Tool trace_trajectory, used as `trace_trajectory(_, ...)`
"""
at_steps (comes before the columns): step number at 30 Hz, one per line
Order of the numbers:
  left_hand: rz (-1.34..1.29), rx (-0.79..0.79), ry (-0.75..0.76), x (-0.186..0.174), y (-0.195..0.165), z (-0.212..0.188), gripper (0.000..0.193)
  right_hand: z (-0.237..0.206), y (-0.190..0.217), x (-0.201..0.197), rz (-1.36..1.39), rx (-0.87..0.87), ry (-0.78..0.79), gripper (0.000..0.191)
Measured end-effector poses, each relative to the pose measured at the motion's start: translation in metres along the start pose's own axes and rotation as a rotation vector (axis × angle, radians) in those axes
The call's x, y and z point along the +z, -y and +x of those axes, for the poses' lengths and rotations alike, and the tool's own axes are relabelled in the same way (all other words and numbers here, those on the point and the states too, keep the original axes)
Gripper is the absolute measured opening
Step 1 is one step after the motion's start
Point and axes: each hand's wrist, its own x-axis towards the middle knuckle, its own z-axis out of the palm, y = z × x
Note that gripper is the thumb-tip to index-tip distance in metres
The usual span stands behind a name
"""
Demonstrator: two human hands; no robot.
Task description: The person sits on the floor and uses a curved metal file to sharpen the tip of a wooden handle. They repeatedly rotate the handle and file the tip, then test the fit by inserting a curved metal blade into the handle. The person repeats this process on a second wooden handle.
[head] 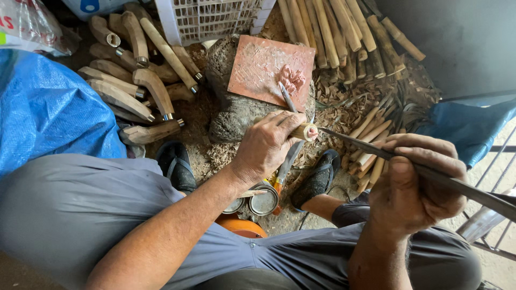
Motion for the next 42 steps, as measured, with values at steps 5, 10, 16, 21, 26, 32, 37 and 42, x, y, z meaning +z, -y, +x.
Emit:
trace_trajectory(5, -0.062, -0.048, 0.003, -0.003, -0.004, 0.001, 0.044, -0.007, 0.001, -0.004, 0.022, 0.009, 0.006, 0.013)
trace_trajectory(10, -0.085, -0.072, -0.019, -0.008, -0.009, 0.002, 0.039, -0.005, 0.002, 0.003, 0.066, 0.042, 0.01, 0.015)
trace_trajectory(16, -0.088, -0.06, -0.036, -0.009, -0.01, 0.002, 0.036, -0.005, 0.003, 0.008, 0.056, 0.076, -0.013, 0.014)
trace_trajectory(21, -0.037, -0.051, -0.042, -0.008, -0.005, 0.001, 0.041, -0.007, -0.004, 0.005, 0.085, 0.09, -0.039, 0.013)
trace_trajectory(26, 0.022, -0.034, -0.019, -0.001, 0.0, -0.001, 0.048, -0.007, -0.007, 0.002, 0.049, 0.084, -0.027, 0.012)
trace_trajectory(32, 0.044, 0.015, -0.047, 0.007, 0.006, -0.004, 0.051, -0.009, -0.014, 0.01, 0.041, 0.064, 0.031, 0.013)
trace_trajectory(37, 0.041, -0.01, -0.046, 0.007, 0.009, -0.005, 0.047, -0.013, -0.009, 0.013, -0.061, 0.132, 0.169, 0.012)
trace_trajectory(42, -0.064, -0.056, -0.014, 0.003, 0.005, -0.003, 0.045, -0.006, -0.005, 0.011, -0.029, 0.138, 0.047, 0.012)
